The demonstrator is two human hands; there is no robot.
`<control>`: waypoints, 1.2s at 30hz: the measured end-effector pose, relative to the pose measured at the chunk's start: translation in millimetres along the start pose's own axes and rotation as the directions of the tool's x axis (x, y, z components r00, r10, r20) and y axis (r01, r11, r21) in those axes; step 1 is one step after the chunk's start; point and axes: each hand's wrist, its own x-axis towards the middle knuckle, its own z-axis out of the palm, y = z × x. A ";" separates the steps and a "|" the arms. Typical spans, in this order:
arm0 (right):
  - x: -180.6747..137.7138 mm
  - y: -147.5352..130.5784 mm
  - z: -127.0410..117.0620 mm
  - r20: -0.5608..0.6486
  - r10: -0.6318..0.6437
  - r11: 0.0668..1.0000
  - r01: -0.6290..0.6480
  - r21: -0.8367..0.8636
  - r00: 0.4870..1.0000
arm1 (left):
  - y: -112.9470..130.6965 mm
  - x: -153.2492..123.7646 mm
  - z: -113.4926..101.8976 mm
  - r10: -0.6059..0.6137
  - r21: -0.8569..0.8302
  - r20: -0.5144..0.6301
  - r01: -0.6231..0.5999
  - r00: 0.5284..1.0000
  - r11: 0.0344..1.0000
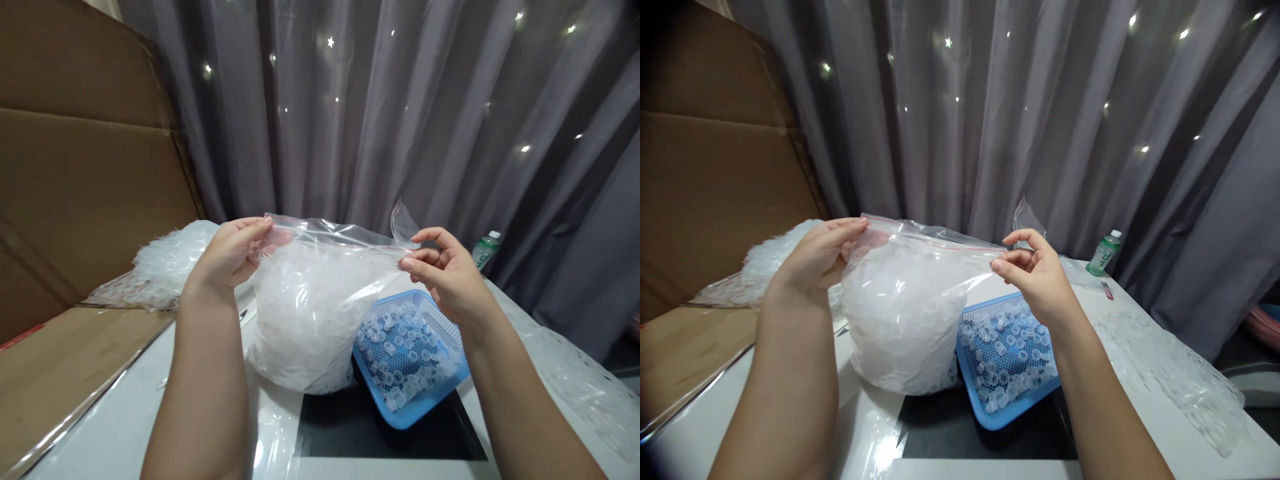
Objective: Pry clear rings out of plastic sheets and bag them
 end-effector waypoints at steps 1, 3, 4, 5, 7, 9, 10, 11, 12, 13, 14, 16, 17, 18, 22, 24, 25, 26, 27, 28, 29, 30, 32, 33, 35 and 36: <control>0.6 -0.4 0.3 0.007 0.003 1.000 -0.003 -0.003 1.000 | 1.0 -0.7 0.9 -0.011 -0.003 -0.007 0.011 1.000 1.000; 1.6 -2.0 1.0 0.017 0.022 1.000 -0.022 -0.003 1.000 | 2.2 -1.6 1.6 -0.027 -0.007 -0.013 0.027 1.000 1.000; 2.1 -2.9 1.4 0.018 0.030 1.000 -0.030 -0.003 0.999 | 2.3 -1.6 1.4 -0.031 -0.010 -0.010 0.031 0.999 0.999; 2.5 -3.7 1.7 0.017 0.033 0.999 -0.032 -0.007 0.999 | 2.1 -1.4 0.7 -0.030 -0.014 -0.005 0.030 1.000 0.999; 3.2 -4.4 2.3 0.015 0.024 1.000 -0.024 -0.012 1.000 | 0.9 -0.3 -1.3 -0.027 -0.023 0.011 0.027 1.000 0.999; 3.4 -3.9 2.8 0.017 0.009 1.000 -0.009 -0.004 1.000 | -0.7 1.4 -3.1 -0.020 -0.035 0.027 0.021 0.999 0.999; 3.3 -3.2 3.0 0.015 0.002 1.000 -0.002 0.004 1.000 | -1.4 2.3 -3.7 -0.014 -0.036 0.029 0.015 0.999 0.999; 3.1 -2.4 3.2 0.008 -0.006 1.000 0.006 0.010 1.000 | -2.1 3.2 -3.9 -0.005 -0.036 0.027 0.006 1.000 0.999; 2.9 -1.7 3.4 -0.001 -0.015 1.000 0.015 0.013 1.000 | -2.9 4.0 -3.8 0.002 -0.035 0.023 -0.001 1.000 0.999; 2.7 -1.1 3.5 -0.011 -0.024 1.000 0.025 0.014 1.000 | -3.9 4.7 -3.5 0.003 -0.032 0.024 -0.003 1.000 0.999; 2.6 -0.7 3.5 -0.023 -0.034 0.999 0.035 0.014 0.999 | -5.0 5.4 -3.0 0.001 -0.027 0.029 0.000 1.000 1.000; 2.7 -0.8 3.1 -0.033 -0.042 0.999 0.043 0.018 0.999 | -7.8 6.9 -2.1 0.008 0.005 0.057 -0.008 0.998 1.000; 3.1 -1.4 2.5 -0.028 -0.036 0.999 0.037 0.020 0.999 | -9.1 7.8 -1.6 0.016 0.037 0.076 -0.019 0.997 0.999; 3.6 -2.1 1.9 -0.014 -0.021 1.000 0.021 0.021 1.000 | -10.2 8.7 -1.0 0.026 0.079 0.087 -0.033 0.996 0.996; 7.8 -4.6 0.2 0.076 0.054 0.999 -0.054 0.003 0.996 | -9.0 12.5 3.6 0.108 0.173 0.075 -0.119 0.991 0.978; 10.3 -4.3 0.9 0.076 0.047 0.999 -0.048 0.008 0.996 | -5.0 12.8 6.6 0.153 0.171 0.084 -0.165 0.985 0.971; 11.4 -3.9 1.5 0.066 0.038 0.999 -0.039 0.018 0.997 | -2.8 12.4 7.7 0.167 0.173 0.097 -0.182 0.981 0.968; 12.3 -3.3 2.1 0.054 0.030 0.999 -0.032 0.031 0.998 | -0.5 11.5 8.3 0.177 0.174 0.105 -0.194 0.978 0.965; 12.8 -2.8 2.6 0.044 0.026 0.999 -0.028 0.044 0.999 | 1.6 10.5 8.3 0.182 0.172 0.106 -0.199 0.978 0.965; 13.1 -2.4 2.8 0.036 0.025 0.998 -0.027 0.055 0.999 | 3.5 9.4 7.6 0.184 0.165 0.100 -0.199 0.978 0.966; 13.1 -2.2 2.9 0.030 0.027 0.998 -0.029 0.061 0.999 | 5.3 8.3 6.2 0.183 0.158 0.092 -0.195 0.979 0.968; 13.1 -2.2 2.7 0.030 0.034 0.997 -0.035 0.061 0.999 | 6.9 7.5 4.4 0.176 0.155 0.091 -0.188 0.980 0.970; 12.9 -3.5 2.2 0.050 0.055 0.997 -0.058 0.046 0.997 | 10.1 7.0 0.2 0.140 0.190 0.124 -0.162 0.982 0.968; 13.0 -4.7 2.1 0.069 0.068 0.997 -0.070 0.033 0.995 | 11.7 7.5 -1.7 0.119 0.228 0.154 -0.153 0.981 0.962; 13.7 -7.8 2.8 0.101 0.084 0.996 -0.086 0.010 0.991 | 14.9 9.4 -4.4 0.086 0.305 0.209 -0.148 0.974 0.941; 14.3 -9.5 3.6 0.107 0.086 0.996 -0.087 0.004 0.990 | 16.3 10.7 -5.2 0.076 0.329 0.229 -0.151 0.970 0.932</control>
